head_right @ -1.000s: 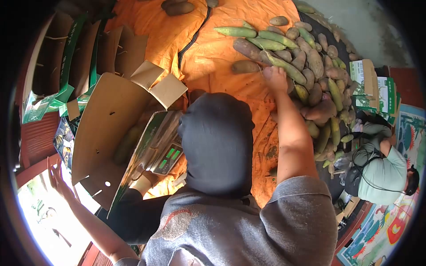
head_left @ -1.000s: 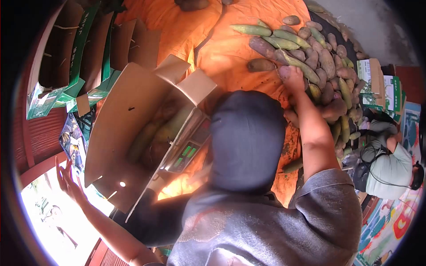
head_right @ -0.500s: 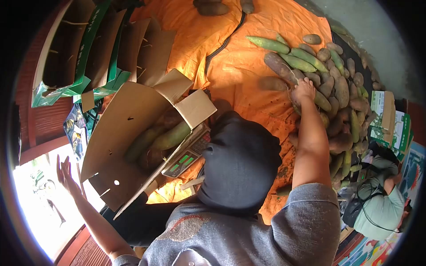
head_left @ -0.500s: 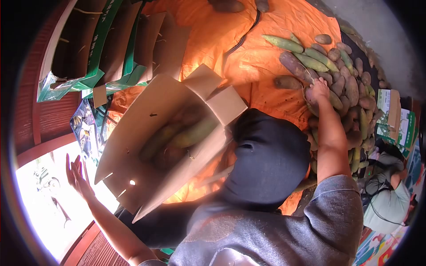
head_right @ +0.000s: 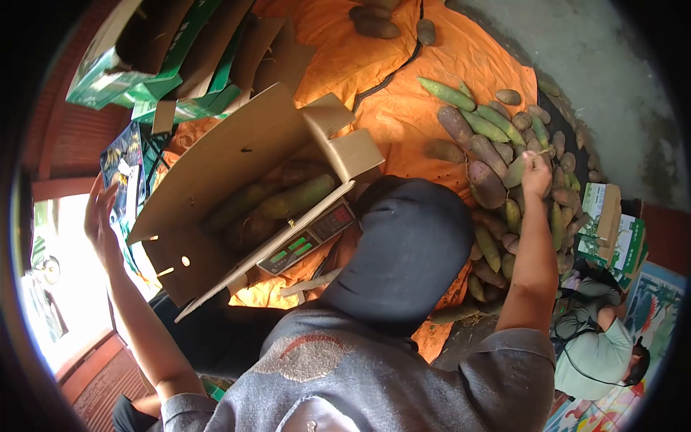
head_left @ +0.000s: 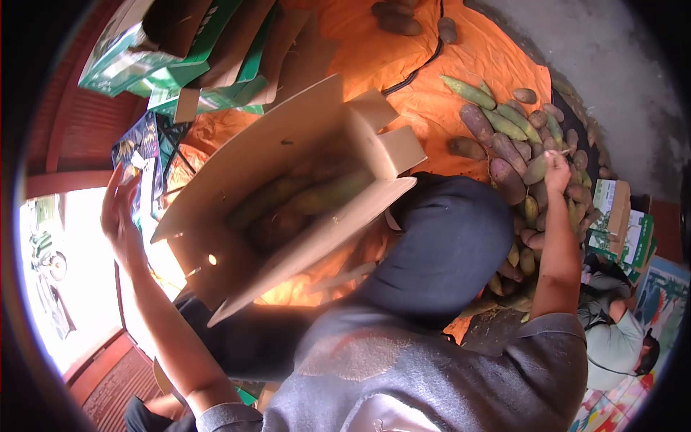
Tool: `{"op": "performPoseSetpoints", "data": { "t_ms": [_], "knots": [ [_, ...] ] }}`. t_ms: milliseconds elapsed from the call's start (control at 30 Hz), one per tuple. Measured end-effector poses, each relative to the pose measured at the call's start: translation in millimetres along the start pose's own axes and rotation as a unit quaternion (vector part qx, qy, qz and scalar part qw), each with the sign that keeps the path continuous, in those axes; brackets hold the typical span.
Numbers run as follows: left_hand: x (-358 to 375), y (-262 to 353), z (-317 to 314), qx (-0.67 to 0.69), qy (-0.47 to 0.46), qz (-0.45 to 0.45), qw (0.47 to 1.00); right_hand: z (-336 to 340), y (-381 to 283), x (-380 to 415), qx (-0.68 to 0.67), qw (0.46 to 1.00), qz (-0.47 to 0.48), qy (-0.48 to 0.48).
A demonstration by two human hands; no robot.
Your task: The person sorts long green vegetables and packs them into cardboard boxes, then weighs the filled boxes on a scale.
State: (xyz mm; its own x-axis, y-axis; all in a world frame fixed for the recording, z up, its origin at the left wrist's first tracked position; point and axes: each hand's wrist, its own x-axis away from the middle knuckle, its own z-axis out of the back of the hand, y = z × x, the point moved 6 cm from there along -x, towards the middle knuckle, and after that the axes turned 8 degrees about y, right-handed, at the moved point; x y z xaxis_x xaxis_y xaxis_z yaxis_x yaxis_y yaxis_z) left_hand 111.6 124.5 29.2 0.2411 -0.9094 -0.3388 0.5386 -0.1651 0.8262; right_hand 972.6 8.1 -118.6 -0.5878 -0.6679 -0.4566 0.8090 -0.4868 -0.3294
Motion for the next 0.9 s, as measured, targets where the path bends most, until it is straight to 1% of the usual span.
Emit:
{"op": "performPoseSetpoints", "data": {
  "t_ms": [33, 67, 100, 133, 167, 200, 233, 267, 300, 333, 400, 433, 500, 533, 600, 633, 667, 700, 733, 767, 800, 833, 900],
  "knots": [
    [1, 4, -5, -0.006, -0.021, -0.016, 1.000, 9, -8, -9, -0.035, 0.999, -0.038, 0.003],
    [1, 9, -10, -0.013, -0.043, -0.033, 0.998, 19, -24, -20, -0.122, 0.992, -0.017, 0.021],
    [1, 13, -14, -0.023, -0.065, -0.061, 0.996, 33, -51, -28, -0.166, 0.986, -0.008, 0.025],
    [2, 11, -16, 0.010, -0.065, -0.070, 0.995, 38, -67, -43, -0.266, 0.964, 0.026, 0.013],
    [4, 15, -23, 0.042, -0.084, -0.040, 0.995, 56, -95, -52, -0.274, 0.961, -0.011, -0.014],
    [8, 28, -31, 0.067, -0.090, -0.057, 0.992, 80, -145, -51, -0.327, 0.944, -0.045, -0.013],
    [11, 35, -33, -0.018, -0.100, -0.057, 0.993, 104, -195, -49, -0.345, 0.938, -0.031, -0.028],
    [12, 31, -35, -0.045, -0.089, -0.061, 0.993, 123, -234, -49, -0.369, 0.928, -0.008, -0.048],
    [17, 37, -38, -0.067, -0.102, -0.050, 0.991, 140, -271, -49, -0.404, 0.912, 0.028, -0.069],
    [21, 44, -43, -0.086, -0.115, -0.038, 0.989, 155, -306, -48, -0.452, 0.884, 0.066, -0.099],
    [28, 47, -45, -0.101, -0.151, -0.016, 0.983, 180, -376, -34, -0.490, 0.845, 0.145, -0.155],
    [30, 43, -42, -0.092, -0.129, -0.052, 0.986, 186, -400, -24, -0.489, 0.835, 0.180, -0.174],
    [33, 45, -48, -0.155, -0.162, -0.079, 0.971, 191, -449, 0, -0.486, 0.809, 0.252, -0.213],
    [36, 45, -50, -0.187, -0.178, -0.092, 0.962, 189, -478, 18, -0.493, 0.776, 0.301, -0.255],
    [39, 46, -49, -0.181, -0.171, -0.130, 0.960, 176, -533, 62, -0.480, 0.723, 0.387, -0.310],
    [40, 46, -48, -0.178, -0.165, -0.154, 0.958, 168, -557, 90, -0.490, 0.700, 0.386, -0.349],
    [42, 46, -47, -0.174, -0.158, -0.178, 0.955, 157, -576, 110, -0.453, 0.689, 0.444, -0.350],
    [43, 46, -46, -0.181, -0.143, -0.186, 0.955, 141, -588, 132, -0.430, 0.694, 0.423, -0.393],
    [43, 45, -46, -0.184, -0.148, -0.174, 0.956, 131, -598, 154, -0.387, 0.694, 0.455, -0.403],
    [44, 44, -46, -0.187, -0.153, -0.163, 0.957, 122, -609, 174, -0.377, 0.647, 0.517, -0.415],
    [43, 43, -45, -0.190, -0.158, -0.152, 0.957, 111, -618, 194, -0.352, 0.619, 0.571, -0.409],
    [43, 42, -46, -0.166, -0.146, -0.163, 0.961, 88, -621, 212, -0.281, 0.616, 0.615, -0.404],
    [41, 40, -46, -0.159, -0.148, -0.171, 0.961, 36, -616, 249, -0.155, 0.617, 0.658, -0.403]
  ]
}}
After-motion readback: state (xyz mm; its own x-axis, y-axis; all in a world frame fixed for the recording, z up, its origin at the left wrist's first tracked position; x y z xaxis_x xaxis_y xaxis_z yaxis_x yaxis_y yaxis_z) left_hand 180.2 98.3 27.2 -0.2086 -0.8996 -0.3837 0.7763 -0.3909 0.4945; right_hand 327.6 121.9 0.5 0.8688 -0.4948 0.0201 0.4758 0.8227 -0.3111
